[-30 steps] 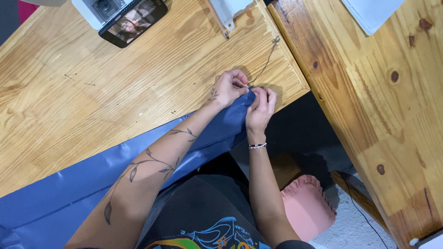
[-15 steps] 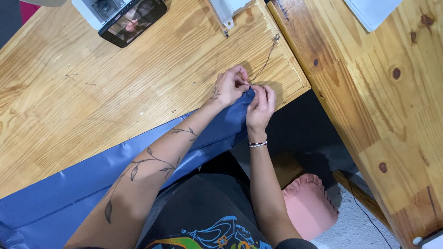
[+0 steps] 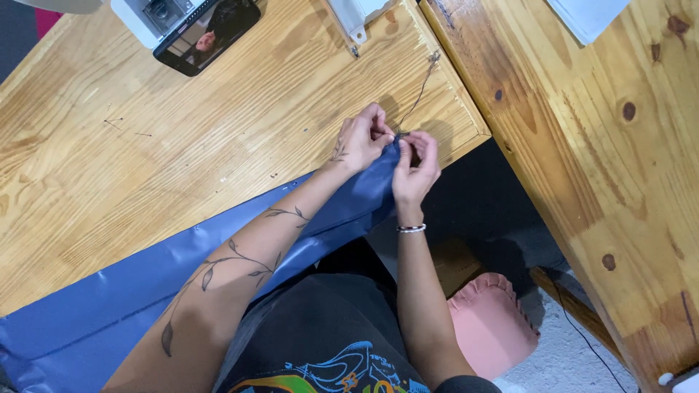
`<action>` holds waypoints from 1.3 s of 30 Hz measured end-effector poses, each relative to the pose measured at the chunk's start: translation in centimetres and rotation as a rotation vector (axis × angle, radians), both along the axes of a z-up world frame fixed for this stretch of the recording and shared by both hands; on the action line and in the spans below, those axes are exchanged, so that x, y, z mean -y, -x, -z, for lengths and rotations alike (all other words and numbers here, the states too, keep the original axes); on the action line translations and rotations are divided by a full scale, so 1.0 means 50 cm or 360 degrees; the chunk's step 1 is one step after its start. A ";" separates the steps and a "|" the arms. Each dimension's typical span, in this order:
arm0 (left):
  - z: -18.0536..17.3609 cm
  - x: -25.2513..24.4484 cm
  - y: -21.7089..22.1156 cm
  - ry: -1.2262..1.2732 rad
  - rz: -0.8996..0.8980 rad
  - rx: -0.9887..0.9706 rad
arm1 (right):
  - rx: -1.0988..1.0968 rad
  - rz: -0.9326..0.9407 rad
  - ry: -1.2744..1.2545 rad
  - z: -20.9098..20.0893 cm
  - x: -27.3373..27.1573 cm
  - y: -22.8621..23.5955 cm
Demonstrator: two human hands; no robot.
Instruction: Folding the edge of a blue fabric strip and securing the fold with pins along its length on a wooden workbench.
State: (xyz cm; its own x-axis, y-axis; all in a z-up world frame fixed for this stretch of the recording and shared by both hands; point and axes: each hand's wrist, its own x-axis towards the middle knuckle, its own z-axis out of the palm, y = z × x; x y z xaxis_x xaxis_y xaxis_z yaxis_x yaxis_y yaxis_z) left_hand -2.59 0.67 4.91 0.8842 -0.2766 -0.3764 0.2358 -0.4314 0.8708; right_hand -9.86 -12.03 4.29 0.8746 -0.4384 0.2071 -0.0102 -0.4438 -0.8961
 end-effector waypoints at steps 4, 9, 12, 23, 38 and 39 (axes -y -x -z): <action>0.059 0.001 -0.012 0.0006 0.0077 -0.0040 | -0.0187 -0.0083 -0.0250 -0.032 0.017 -0.010; 0.031 -0.013 -0.024 -0.0060 0.0079 -0.0217 | -0.0363 -0.0328 -0.0456 -0.014 0.032 -0.004; 0.136 0.005 -0.014 -0.0072 0.0036 -0.0313 | -0.0348 -0.0357 -0.0587 -0.002 0.039 0.005; 0.133 -0.038 -0.016 0.0586 0.0043 -0.0696 | -0.0410 -0.0193 -0.0643 0.060 0.048 -0.001; 0.100 -0.029 -0.016 0.0420 0.0070 -0.0573 | -0.0503 -0.0112 -0.0733 0.046 0.049 -0.006; 0.095 -0.030 -0.015 0.0448 0.0060 -0.0582 | -0.0486 -0.0106 -0.0666 0.043 0.046 -0.006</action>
